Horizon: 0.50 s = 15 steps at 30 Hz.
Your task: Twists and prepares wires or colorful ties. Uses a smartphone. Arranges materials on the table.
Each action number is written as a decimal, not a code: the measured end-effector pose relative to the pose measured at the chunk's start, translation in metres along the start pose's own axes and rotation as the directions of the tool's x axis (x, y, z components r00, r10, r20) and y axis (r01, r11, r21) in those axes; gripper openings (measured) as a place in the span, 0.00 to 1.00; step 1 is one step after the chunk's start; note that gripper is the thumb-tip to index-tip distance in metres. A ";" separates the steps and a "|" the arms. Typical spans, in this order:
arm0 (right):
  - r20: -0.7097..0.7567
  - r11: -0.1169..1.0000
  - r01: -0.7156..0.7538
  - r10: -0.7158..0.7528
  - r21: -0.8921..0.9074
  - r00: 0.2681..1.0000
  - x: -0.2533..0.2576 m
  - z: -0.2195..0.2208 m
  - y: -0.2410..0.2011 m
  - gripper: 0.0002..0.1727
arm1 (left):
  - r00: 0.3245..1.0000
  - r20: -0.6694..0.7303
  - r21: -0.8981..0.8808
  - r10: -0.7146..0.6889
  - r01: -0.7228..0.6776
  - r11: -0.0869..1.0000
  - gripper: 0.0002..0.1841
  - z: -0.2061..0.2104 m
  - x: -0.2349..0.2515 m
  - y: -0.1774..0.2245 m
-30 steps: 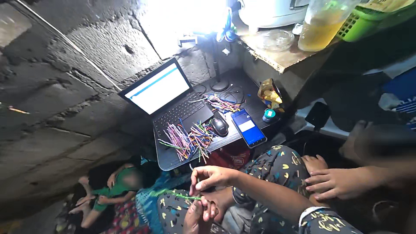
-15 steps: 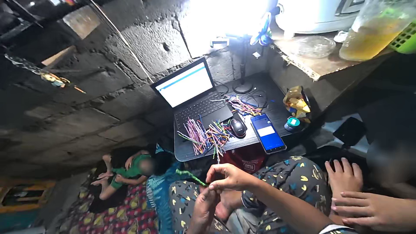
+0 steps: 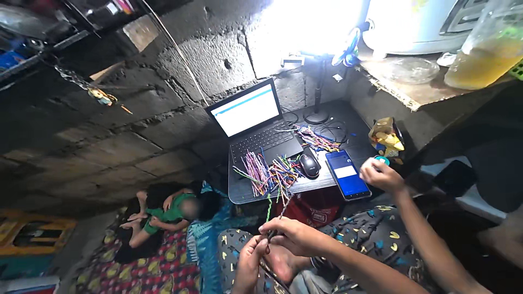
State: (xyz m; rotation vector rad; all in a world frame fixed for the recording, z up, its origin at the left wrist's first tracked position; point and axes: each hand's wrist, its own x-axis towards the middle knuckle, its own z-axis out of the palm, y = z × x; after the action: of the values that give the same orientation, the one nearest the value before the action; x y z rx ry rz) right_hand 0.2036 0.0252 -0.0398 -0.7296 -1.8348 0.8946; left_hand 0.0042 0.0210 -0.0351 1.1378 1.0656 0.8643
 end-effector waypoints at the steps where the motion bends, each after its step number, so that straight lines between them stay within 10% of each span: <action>1: -0.032 0.994 0.045 -0.048 -0.095 0.998 -0.001 0.003 0.003 0.17 | 1.000 0.026 -0.023 -0.015 0.016 1.000 0.09 -0.002 -0.001 0.001; 7: -0.137 0.929 0.086 -0.144 -0.359 0.980 -0.003 0.018 0.014 0.13 | 0.978 -0.019 0.324 0.209 -0.192 0.927 0.06 -0.001 -0.005 0.000; 11: -0.068 0.968 -0.154 0.143 -0.199 0.987 -0.003 0.011 0.003 0.15 | 0.810 0.090 0.805 0.579 -0.402 0.436 0.10 0.001 0.000 -0.016; 15: 0.035 0.974 -0.166 0.173 -0.157 0.984 -0.004 0.003 0.007 0.12 | 0.971 0.081 0.734 0.227 -0.212 0.645 0.15 0.004 -0.007 -0.003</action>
State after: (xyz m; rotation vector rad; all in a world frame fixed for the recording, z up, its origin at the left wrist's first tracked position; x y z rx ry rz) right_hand 0.2029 0.0254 -0.0481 -0.9808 -1.9214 0.8933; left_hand 0.0065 0.0129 -0.0360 1.9886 1.3663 0.6177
